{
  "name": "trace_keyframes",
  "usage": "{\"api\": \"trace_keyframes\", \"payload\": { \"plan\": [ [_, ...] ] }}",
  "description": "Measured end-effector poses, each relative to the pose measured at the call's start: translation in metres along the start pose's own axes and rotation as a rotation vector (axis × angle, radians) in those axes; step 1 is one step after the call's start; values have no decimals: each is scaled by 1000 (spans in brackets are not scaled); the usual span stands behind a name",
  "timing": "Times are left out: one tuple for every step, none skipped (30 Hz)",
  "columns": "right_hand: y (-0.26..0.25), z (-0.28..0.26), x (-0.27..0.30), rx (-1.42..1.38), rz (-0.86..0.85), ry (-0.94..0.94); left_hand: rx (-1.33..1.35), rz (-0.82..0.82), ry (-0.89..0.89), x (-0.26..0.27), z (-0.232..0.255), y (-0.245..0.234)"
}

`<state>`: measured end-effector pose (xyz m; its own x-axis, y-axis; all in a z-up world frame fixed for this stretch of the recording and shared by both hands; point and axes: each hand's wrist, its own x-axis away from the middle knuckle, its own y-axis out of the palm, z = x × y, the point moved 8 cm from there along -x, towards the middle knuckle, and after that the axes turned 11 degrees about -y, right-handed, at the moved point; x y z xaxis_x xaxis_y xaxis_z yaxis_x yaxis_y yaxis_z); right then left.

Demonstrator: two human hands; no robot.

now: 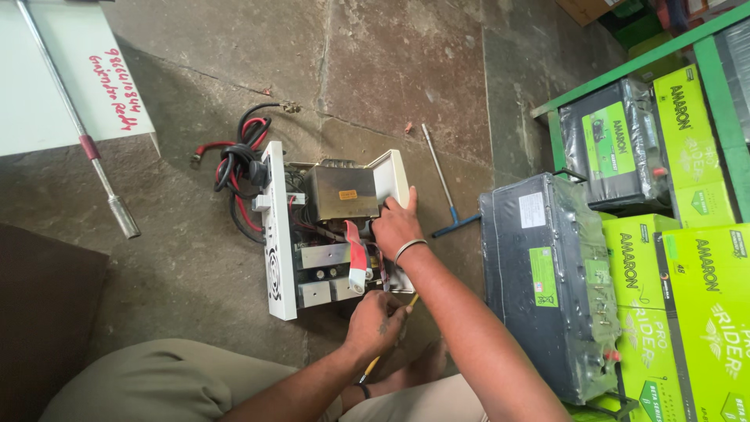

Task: The person is sitting on the floor repairing an electronic device. They use a screwdriver to adjust components inside an open white box containing wires and circuitry.

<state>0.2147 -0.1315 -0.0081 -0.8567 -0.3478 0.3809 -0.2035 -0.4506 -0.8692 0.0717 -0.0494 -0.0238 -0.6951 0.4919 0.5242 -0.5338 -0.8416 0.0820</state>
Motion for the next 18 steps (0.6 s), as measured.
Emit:
{"api": "trace_keyframes", "payload": {
  "plan": [
    [-1,0,0,9,-17,5,-25,16,31,1,4,-2],
    [-1,0,0,19,-34,11,-51,32,62,2,8,-3],
    [-3,-1,0,28,-37,6,-35,17,35,2,7,-3],
    [-4,-2,1,37,-40,1,-18,2,7,2,5,-2],
    [-5,-3,2,45,-44,-1,-4,-16,-21,3,3,-1],
    [-5,-5,3,46,-41,-12,-8,-17,-25,3,2,0],
    [-7,-4,4,50,-36,-22,-12,-19,-24,3,3,0],
    [-8,-3,4,54,-31,-31,-15,-20,-23,2,3,0],
    [-8,-3,4,50,-30,-35,-16,-6,-1,2,5,-1],
    [-8,-2,3,45,-30,-40,-17,8,21,1,7,-3],
    [-7,-3,4,39,-33,-45,-16,20,40,1,8,-3],
    [-7,-2,4,30,-13,-34,-20,11,18,1,5,-1],
    [-8,-1,4,22,6,-23,-25,2,-3,-1,3,0],
    [-9,0,4,14,26,-12,-30,-7,-25,-2,1,2],
    [-8,0,3,6,17,-6,-32,2,-20,-2,0,1],
    [-7,-1,2,-3,8,-1,-35,11,-15,-3,-1,0],
    [-6,-1,1,-10,-2,4,-36,20,-10,-4,-1,0],
    [-5,-1,0,-4,-18,10,-48,27,7,-4,-1,0]
  ]
}}
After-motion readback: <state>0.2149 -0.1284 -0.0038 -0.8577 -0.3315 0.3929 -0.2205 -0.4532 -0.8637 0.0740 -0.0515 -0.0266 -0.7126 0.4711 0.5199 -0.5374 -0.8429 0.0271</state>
